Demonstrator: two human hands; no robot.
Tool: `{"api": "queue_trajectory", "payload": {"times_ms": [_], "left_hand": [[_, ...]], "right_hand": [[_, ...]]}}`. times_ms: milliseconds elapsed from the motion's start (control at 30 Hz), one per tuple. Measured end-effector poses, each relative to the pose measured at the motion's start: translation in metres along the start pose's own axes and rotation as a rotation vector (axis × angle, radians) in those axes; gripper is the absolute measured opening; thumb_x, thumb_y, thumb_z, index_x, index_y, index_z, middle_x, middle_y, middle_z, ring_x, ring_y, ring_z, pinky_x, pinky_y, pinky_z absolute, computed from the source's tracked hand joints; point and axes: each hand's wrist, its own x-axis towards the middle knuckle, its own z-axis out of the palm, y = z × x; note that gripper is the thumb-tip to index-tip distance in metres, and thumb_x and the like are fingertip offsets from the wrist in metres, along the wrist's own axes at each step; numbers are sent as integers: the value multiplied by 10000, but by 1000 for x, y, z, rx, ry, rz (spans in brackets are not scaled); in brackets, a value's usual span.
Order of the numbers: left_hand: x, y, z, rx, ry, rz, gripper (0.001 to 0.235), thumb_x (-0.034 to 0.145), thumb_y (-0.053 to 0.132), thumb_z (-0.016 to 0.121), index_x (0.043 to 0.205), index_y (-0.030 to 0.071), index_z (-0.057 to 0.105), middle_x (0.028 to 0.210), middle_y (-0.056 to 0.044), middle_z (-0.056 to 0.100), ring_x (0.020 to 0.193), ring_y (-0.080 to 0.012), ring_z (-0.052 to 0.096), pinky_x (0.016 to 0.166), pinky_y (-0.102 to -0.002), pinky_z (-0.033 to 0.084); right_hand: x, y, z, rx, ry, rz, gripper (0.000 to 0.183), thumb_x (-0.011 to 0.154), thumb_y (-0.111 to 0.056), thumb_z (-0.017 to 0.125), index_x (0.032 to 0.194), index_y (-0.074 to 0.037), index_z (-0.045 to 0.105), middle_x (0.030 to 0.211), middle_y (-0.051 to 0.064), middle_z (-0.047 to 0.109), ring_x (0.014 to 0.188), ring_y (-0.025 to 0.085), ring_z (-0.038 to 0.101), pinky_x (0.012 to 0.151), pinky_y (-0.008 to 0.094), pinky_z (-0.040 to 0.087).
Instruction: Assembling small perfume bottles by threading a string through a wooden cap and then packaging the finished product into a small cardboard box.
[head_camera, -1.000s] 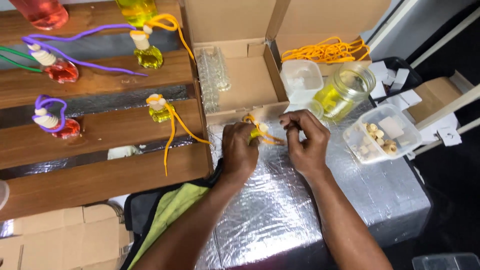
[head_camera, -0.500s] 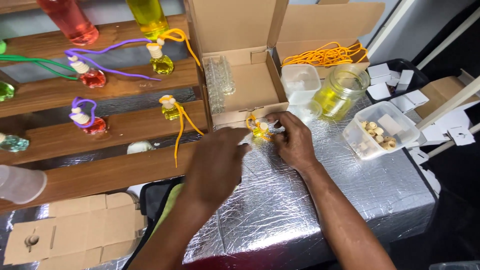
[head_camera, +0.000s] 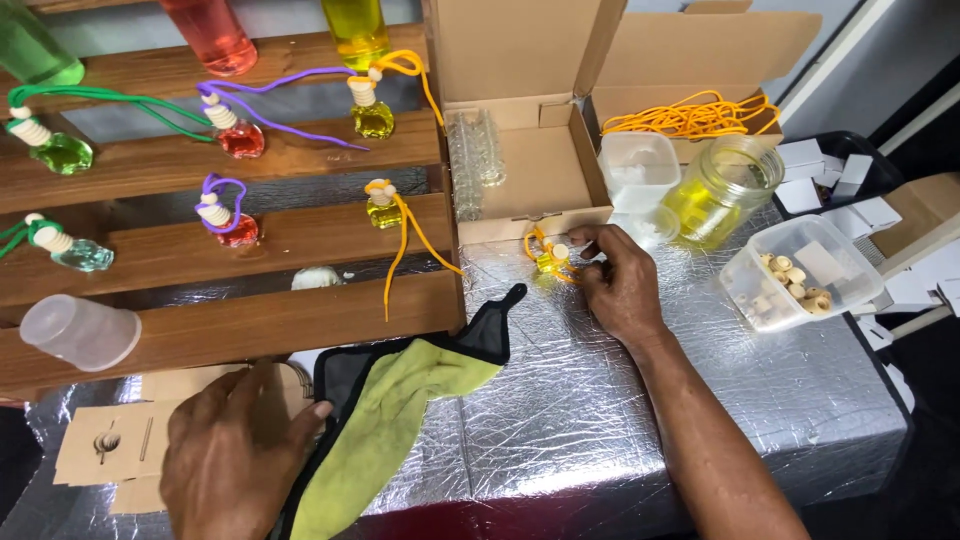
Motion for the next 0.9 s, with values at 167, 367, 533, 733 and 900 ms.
{"api": "queue_trajectory", "payload": {"times_ms": [167,367,533,733,900], "left_hand": [[4,14,-5,-45,-243,-130,732,712,685,732,1379,442,552,1422,-60,564,1377,-368,468,1040,-549,478],[9,11,-14,-60,-345,-132,762,747,656,716,1446,447,494,1436,-28,526,1431,-335,416,979,-624,543],[16,-9,0,-153,-225,-21,500,776,591,738,1140,250,768,1302,40,721,1251,-227,636,1042,-406,486],[12,-26,-4,-250,-271,-230,258,861,491,691,997,355,863,1073,143,821,1048,-140,759,921,-309,544],[71,-121,49,-217,134,-123,128,1047,423,655,1050,349,761,923,62,772,944,-188,759,743,-358,525]], "right_hand": [[-1,1,0,-20,12,11,496,686,83,473,1096,-68,708,1084,63,709,854,199,658,694,296,538],[0,4,0,-31,12,2,445,710,73,494,1073,-76,702,1082,58,721,872,201,669,693,308,528],[-1,3,-2,-28,3,26,426,718,80,515,1062,-93,697,1070,43,716,793,172,648,609,298,490],[1,4,0,-32,1,44,401,739,75,516,1051,-98,699,1071,29,721,790,159,641,603,294,480],[2,0,0,-8,58,1,329,764,81,514,1005,-85,664,1106,50,731,851,168,660,606,282,484]]}}
